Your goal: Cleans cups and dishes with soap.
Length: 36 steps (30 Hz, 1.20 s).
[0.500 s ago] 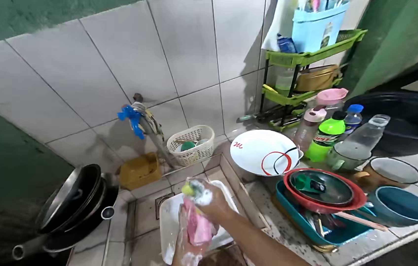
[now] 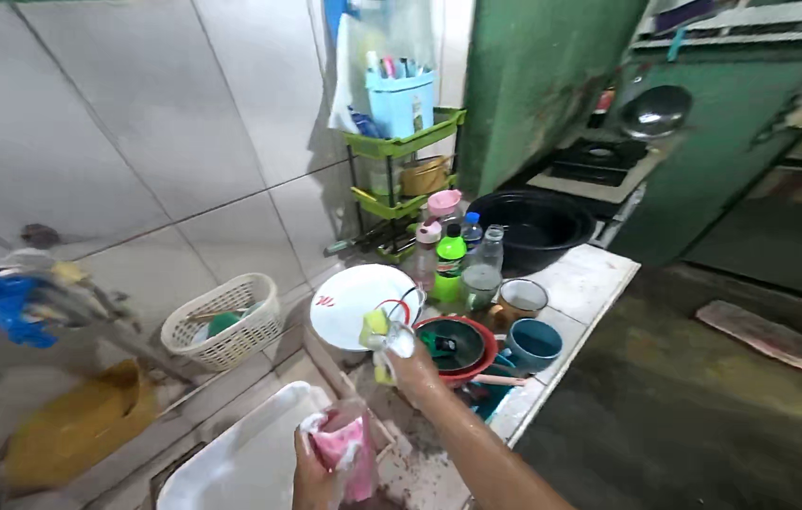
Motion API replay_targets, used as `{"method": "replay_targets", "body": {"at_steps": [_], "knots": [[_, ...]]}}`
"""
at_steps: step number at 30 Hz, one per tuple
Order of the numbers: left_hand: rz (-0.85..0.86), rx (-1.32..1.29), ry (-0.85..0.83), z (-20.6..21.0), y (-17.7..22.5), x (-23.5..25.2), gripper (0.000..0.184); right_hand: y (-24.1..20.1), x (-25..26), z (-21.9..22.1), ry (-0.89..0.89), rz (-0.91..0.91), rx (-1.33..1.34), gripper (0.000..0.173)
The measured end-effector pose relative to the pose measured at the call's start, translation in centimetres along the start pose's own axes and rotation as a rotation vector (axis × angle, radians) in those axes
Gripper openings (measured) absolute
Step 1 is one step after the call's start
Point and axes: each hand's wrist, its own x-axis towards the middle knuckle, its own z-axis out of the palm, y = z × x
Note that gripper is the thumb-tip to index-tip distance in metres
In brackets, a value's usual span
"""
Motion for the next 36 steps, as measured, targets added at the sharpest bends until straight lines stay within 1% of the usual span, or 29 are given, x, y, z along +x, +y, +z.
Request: {"method": "replay_targets", "body": {"at_steps": [1,3,5,6,8,10,12,13,15,17,18,20,21,22,24,25,27,29,31,32,34,36], "knots": [[-0.017,0.022,0.001,1.2,-0.2,0.2,0.088,0.0,0.3,-2.8,0.081,-0.037,-0.105,0.044],[-0.034,0.078,0.011,3.4,-0.5,0.9,0.084,0.1,0.9,-8.9,0.217,-0.038,-0.346,0.047],[-0.032,0.158,0.037,5.2,-0.7,2.1,0.08,0.3,1.3,-14.4,0.317,0.087,-0.595,0.047],[-0.043,0.202,0.039,5.9,-0.7,2.7,0.078,0.7,1.7,-16.8,0.328,0.184,-0.731,0.047],[-0.062,0.287,0.026,6.7,-1.1,4.0,0.073,2.2,2.9,-20.5,0.265,0.374,-0.957,0.051],[-0.068,0.341,0.024,7.1,-1.8,4.9,0.068,3.7,4.0,-22.5,0.196,0.476,-1.087,0.05],[-0.049,0.36,0.029,7.5,-1.9,5.3,0.064,4.8,5.1,-22.9,0.146,0.47,-1.148,0.048],[-0.043,0.356,0.033,7.6,-1.9,5.4,0.065,5.3,5.6,-22.7,0.125,0.447,-1.167,0.048],[-0.05,0.319,0.03,7.6,-1.8,5.3,0.075,5.6,6.3,-22.2,0.091,0.425,-1.165,0.048],[-0.052,0.272,0.049,7.5,-2.1,5.0,0.086,4.6,6.4,-21.9,0.049,0.408,-1.146,0.049],[-0.066,0.255,0.061,7.4,-2.3,4.8,0.09,4.1,6.2,-22.1,0.003,0.379,-1.142,0.046],[-0.092,0.219,0.083,6.8,-2.1,4.3,0.092,4.2,5.8,-23.4,-0.141,0.241,-1.154,0.035],[-0.102,0.2,0.095,6.4,-1.9,4.1,0.091,4.3,5.7,-23.9,-0.236,0.198,-1.175,0.035],[-0.103,0.191,0.107,5.9,-1.9,3.8,0.089,4.7,5.5,-24.2,-0.315,0.179,-1.214,0.039],[-0.091,0.192,0.142,5.0,-2.3,3.5,0.086,5.6,5.4,-24.1,-0.385,0.201,-1.327,0.047],[-0.101,0.188,0.159,4.6,-2.3,3.4,0.085,6.0,5.4,-23.7,-0.398,0.22,-1.386,0.047],[-0.137,0.179,0.181,4.1,-2.1,3.2,0.084,7.3,5.8,-23.0,-0.434,0.248,-1.469,0.041],[-0.167,0.152,0.158,3.8,-1.8,3.1,0.083,8.3,6.3,-22.7,-0.46,0.298,-1.461,0.043],[-0.187,0.166,0.088,3.6,-1.7,3.2,0.074,8.2,6.6,-22.8,-0.462,0.374,-1.401,0.044],[-0.17,0.198,0.057,3.6,-2.0,3.3,0.066,8.2,6.6,-22.9,-0.453,0.386,-1.37,0.044],[-0.107,0.275,0.049,4.0,-2.7,3.9,0.056,7.9,6.5,-22.9,-0.426,0.408,-1.333,0.046],[-0.157,0.32,0.039,4.3,-2.2,4.8,0.057,8.1,6.3,-23.0,-0.331,0.423,-1.29,0.048]]}}
